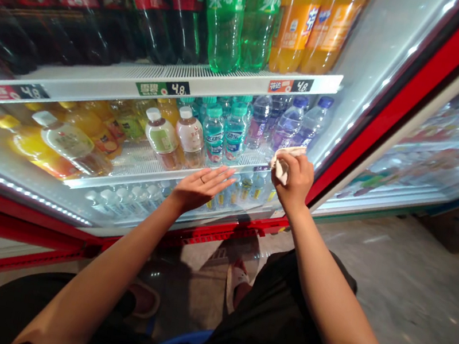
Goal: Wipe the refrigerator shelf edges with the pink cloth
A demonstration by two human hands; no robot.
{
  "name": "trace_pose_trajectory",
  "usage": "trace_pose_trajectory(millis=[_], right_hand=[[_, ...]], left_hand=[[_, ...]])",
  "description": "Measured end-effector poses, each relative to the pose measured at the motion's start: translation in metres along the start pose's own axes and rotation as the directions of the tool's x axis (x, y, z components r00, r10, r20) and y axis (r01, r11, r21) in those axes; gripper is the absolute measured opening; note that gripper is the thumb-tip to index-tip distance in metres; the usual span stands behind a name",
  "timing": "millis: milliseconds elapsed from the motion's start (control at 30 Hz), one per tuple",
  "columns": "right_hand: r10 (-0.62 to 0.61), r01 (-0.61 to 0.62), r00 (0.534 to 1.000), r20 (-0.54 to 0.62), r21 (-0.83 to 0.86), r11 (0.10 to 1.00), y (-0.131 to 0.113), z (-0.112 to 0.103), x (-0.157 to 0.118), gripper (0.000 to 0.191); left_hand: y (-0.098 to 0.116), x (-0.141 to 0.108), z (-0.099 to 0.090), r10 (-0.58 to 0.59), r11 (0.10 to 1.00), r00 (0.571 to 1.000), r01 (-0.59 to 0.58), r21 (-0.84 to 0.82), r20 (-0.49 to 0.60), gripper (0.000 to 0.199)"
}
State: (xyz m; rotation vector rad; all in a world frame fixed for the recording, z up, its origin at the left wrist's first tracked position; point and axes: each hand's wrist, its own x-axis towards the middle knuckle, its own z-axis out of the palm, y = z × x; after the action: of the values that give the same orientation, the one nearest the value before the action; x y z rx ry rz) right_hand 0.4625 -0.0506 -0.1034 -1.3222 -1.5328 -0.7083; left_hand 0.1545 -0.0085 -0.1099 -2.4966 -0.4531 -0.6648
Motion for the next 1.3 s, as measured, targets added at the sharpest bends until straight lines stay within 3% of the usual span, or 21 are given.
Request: trace_pose_trajectory(millis=[233,500,733,967,1300], right_hand=[[0.124,-0.123,0.992,-0.023,0.029,0.992,-0.002,0.001,0.002,0.023],[0.012,-0.014,0.996,0.087,0.015,1.0,-0.001,0.001,0.001,0.024],[0.07,-0.069,0.997,-0.041,0.028,0.997,-0.005,0.002,0.002,0.023],[-0.092,0.092,0.996,-0.014,0.011,0.996,-0.005,0.002,0.001,0.027],[-0.009,0.007,0.999,0.047,0.048,0.999,-0.01,0.003,0.0,0.027]], left_hand=[[0.0,0.0,0.0,-0.006,1.0,1.0,0.006,-0.026,0.007,0.083],[0.0,0.0,0.0,-0.004,1.0,1.0,0.004,-0.02,0.011,0.082],[0.001,0.001,-0.002,0.007,1.0,1.0,-0.007,0.007,-0.001,0.081],[0.001,0.001,-0.003,0.005,0.999,1.0,-0.004,0.042,-0.013,0.079],[0.002,0.001,-0.002,0.004,0.999,1.0,-0.003,0.052,-0.012,0.078]])
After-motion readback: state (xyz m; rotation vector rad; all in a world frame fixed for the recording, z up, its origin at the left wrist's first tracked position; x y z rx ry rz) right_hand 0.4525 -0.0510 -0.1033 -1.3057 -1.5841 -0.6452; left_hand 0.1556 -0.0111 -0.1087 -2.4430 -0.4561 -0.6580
